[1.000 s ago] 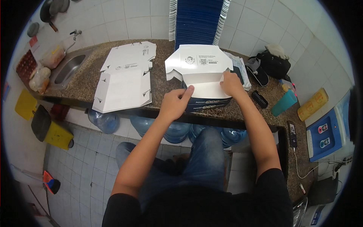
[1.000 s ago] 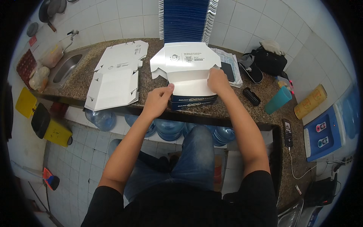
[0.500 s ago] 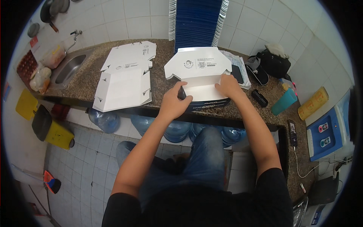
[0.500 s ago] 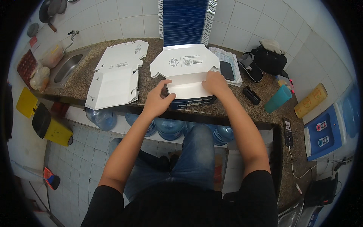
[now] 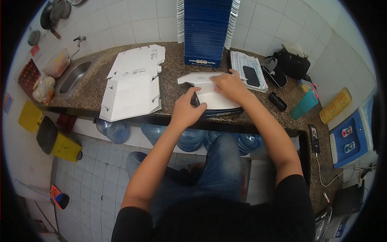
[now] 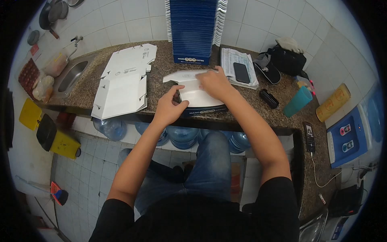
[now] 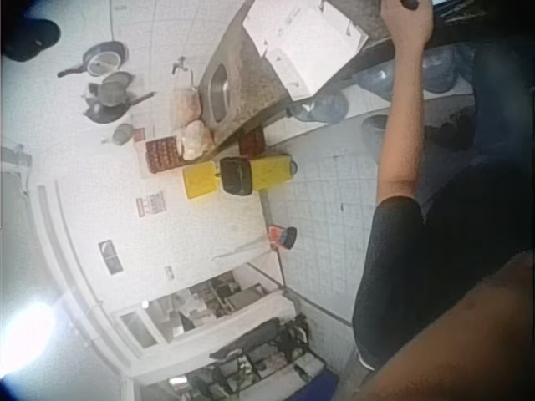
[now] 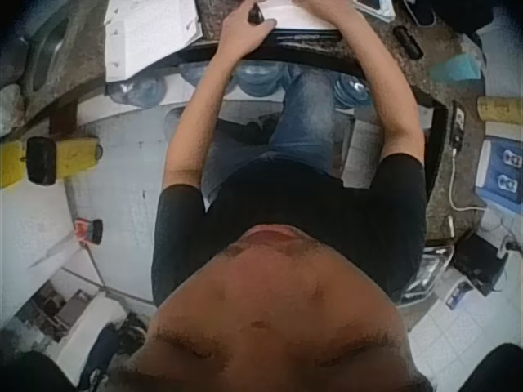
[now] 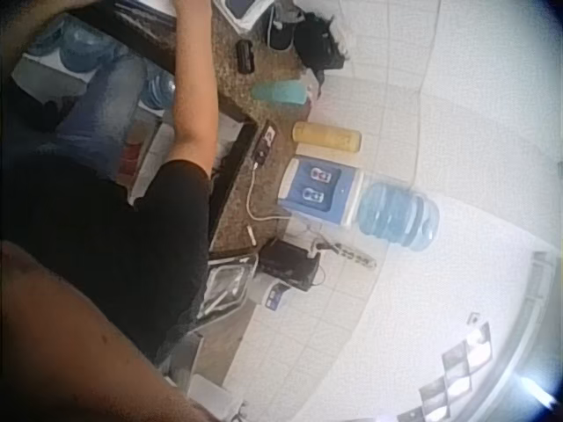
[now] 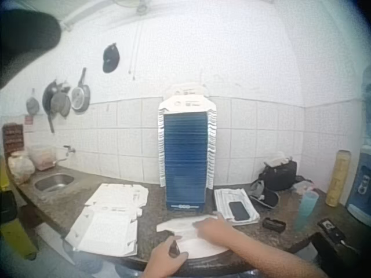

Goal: Assembling and stacking cardboard food boxes in a packaging area.

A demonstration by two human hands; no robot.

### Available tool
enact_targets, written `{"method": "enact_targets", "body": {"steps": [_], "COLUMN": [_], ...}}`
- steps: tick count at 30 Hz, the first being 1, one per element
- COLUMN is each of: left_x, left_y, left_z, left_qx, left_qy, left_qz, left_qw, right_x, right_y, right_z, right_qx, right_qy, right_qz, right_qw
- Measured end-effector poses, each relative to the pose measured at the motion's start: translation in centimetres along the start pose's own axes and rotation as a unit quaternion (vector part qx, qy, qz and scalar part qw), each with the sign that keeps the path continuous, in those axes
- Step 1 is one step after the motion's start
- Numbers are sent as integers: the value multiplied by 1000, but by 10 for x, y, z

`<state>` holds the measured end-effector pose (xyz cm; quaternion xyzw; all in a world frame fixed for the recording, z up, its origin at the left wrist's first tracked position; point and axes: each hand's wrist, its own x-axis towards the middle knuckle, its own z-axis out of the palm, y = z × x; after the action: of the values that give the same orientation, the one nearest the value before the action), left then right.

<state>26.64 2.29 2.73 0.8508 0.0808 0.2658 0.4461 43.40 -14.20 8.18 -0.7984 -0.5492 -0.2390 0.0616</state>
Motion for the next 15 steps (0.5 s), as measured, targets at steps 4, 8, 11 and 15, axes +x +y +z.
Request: {"method": "enact_targets", "body": {"steps": [4, 8, 11, 15], "left_x": [0, -2, 0, 34], "left_y": [3, 0, 9, 2], "left_z": [2, -2, -21, -94], "left_qx": [7, -1, -9, 197], "left_qy": [-1, 22, 88, 187], "left_qz": [-4, 12, 36, -56], "left_qw": [1000, 1000, 995, 961], "right_x": [8, 16, 6, -23], "right_y": [4, 0, -4, -43], "right_z": [4, 0, -4, -73], "right_qx": [15, 7, 32, 137], "right_qy": [-56, -109, 34, 124], "right_qz": [8, 20, 38, 62], "right_qw": [998, 994, 998, 981]}}
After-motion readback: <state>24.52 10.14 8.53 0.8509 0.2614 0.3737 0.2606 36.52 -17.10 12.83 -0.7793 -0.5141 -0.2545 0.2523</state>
